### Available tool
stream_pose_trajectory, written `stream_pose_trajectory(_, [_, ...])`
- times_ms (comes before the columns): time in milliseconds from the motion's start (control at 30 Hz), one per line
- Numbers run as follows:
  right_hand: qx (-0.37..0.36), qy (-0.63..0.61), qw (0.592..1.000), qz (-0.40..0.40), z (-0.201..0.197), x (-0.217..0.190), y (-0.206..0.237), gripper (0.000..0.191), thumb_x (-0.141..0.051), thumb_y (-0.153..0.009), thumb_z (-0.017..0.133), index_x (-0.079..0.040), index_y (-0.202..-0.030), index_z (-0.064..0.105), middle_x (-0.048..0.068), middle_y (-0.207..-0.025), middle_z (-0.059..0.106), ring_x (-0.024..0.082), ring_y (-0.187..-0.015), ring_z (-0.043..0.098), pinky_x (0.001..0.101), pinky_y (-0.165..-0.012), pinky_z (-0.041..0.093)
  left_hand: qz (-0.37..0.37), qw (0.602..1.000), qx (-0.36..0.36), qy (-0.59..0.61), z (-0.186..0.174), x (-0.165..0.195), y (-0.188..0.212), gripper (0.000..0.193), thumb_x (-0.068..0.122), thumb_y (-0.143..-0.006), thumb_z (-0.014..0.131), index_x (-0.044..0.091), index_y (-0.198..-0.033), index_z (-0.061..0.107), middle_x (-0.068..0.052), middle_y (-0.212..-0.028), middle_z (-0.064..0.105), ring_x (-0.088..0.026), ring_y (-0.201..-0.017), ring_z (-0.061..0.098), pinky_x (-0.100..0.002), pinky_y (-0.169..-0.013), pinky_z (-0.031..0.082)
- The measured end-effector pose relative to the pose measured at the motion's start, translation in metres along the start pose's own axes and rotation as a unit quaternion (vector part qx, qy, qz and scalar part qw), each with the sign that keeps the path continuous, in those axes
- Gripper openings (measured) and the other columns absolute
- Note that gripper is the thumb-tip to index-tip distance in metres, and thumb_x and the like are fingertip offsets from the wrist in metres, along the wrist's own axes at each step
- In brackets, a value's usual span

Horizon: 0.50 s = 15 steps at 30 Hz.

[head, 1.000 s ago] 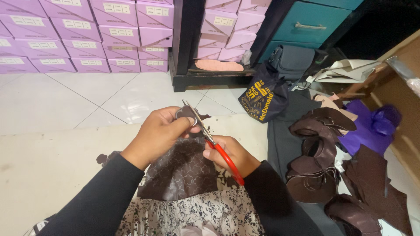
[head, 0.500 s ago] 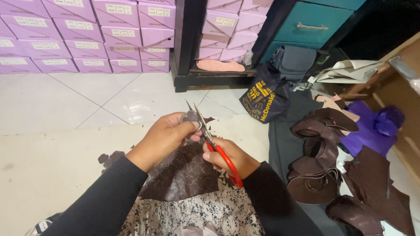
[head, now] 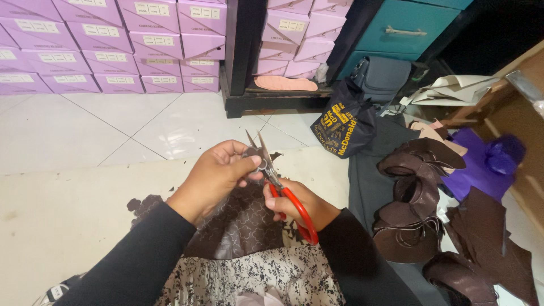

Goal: The person sits on the floor and uses red-handled scissors to cut a brown patterned sheet into small shapes. Cut pieces accumulate on the floor beside them as they continue cutting.

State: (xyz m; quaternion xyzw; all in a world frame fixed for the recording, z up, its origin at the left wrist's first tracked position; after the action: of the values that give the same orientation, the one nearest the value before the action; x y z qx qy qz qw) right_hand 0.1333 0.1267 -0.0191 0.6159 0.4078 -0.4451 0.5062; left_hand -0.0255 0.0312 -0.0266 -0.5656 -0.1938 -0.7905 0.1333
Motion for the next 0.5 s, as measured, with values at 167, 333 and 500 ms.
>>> stream_pose_trajectory(167, [0.022, 0.009, 1.000, 0.015, -0.003, 0.000, 0.000, 0.017, -0.023, -0.094, 0.059, -0.007, -0.093, 0.053, -0.001, -0.081, 0.050, 0.010, -0.070, 0.055, 0.0256, -0.065, 0.047, 0.015, 1.000, 0.004, 0.012, 0.004, 0.001, 0.001, 0.017, 0.013, -0.090, 0.071, 0.007, -0.104, 0.064, -0.003, -0.089, 0.074, -0.009, -0.079, 0.072, -0.021, -0.062, 0.048])
stream_pose_trajectory(333, [0.060, 0.022, 0.998, -0.019, -0.004, 0.004, -0.003, 0.017, -0.023, -0.093, 0.059, -0.007, -0.091, 0.055, -0.001, -0.077, 0.051, 0.010, -0.067, 0.054, 0.0256, -0.062, 0.046, 0.014, 0.999, 0.032, 0.023, 0.006, -0.002, 0.001, 0.013, 0.012, -0.091, 0.072, 0.003, -0.100, 0.068, -0.005, -0.088, 0.074, -0.009, -0.074, 0.067, -0.022, -0.061, 0.047])
stream_pose_trajectory(500, [0.080, 0.018, 0.997, -0.018, -0.007, 0.011, -0.008, 0.014, -0.020, -0.092, 0.060, -0.006, -0.091, 0.056, -0.001, -0.070, 0.051, 0.010, -0.059, 0.053, 0.0258, -0.056, 0.044, -0.018, 0.997, 0.036, 0.066, 0.008, -0.007, 0.000, 0.013, 0.011, -0.090, 0.071, 0.005, -0.100, 0.066, -0.003, -0.088, 0.073, -0.009, -0.078, 0.070, -0.021, -0.062, 0.048])
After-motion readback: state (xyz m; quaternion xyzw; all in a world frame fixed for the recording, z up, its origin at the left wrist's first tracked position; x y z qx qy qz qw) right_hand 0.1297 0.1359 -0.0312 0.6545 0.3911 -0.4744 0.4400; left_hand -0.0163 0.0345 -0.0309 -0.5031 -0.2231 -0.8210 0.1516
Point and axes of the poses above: each hand's wrist, its own y-axis away from the middle knuckle, its own z-axis out of the palm, x = y × z, the point moved 4 cm from there along -y, towards the middle knuckle
